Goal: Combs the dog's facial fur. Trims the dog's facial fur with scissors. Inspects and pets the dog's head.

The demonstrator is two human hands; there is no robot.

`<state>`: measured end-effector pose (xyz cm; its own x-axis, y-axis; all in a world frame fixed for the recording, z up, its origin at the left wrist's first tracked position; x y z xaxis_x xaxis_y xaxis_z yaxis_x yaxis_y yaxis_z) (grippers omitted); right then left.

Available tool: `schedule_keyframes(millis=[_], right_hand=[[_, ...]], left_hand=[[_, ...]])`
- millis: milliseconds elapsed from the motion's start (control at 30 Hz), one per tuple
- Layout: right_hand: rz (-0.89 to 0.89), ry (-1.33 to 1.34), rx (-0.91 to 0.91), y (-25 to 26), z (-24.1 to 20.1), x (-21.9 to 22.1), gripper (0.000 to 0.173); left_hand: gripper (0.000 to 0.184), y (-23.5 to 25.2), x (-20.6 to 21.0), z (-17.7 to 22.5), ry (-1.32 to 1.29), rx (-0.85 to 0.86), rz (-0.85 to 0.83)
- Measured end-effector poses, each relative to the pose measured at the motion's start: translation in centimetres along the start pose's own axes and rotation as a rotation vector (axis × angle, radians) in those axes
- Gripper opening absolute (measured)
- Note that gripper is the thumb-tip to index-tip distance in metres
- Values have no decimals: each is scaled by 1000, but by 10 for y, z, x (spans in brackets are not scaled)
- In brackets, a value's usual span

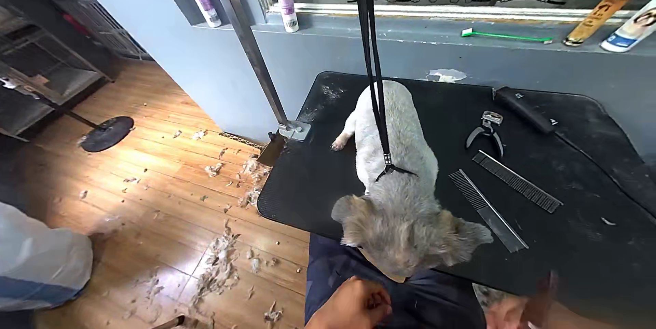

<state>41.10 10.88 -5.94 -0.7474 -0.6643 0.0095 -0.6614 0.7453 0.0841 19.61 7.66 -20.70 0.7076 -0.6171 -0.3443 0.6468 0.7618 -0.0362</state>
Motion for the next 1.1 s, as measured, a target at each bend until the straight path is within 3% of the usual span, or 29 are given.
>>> schedule_keyframes(millis=[100,267,433,533,600,733,833,933,1100], right_hand=[[141,-65,9,-1,-4,-27,34],[431,-229,27,-7,-6,-84,32],[673,-285,12,3,13,-140,32],[794,-239,-32,5,35,-157,28],[866,-195,-46,1,51,-162,25],[922,-187,-32,-3,56,-168,24],[913,-188,-9,-2,55,-166,24],[894,-185,5,0,57,-165,25],[906,-170,13,-2,58,-167,24]], left_hand=[[20,7,-19,11,-32,83,162],[16,10,-56,32,-57,193,292],[11,-1,-87,38,-109,201,307],[13,-8,-100,41,-308,210,483],[24,-14,-106,38,-470,235,662],[24,-13,-106,20,-971,202,955],[37,-3,-108,26,-1163,185,992],[49,1,-116,33,-1212,210,923],[33,-17,-119,15,-1088,213,950]])
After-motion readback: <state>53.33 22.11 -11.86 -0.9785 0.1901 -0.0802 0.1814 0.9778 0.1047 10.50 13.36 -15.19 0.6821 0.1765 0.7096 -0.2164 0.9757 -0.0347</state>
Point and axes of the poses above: each hand's wrist, its own y-axis towards the middle knuckle, its own x-axis out of the palm, z = x × y, the point moved 10 cm from there along y, towards the middle knuckle, and after that the axes turned 10 degrees about x, right-handed, at the moved point
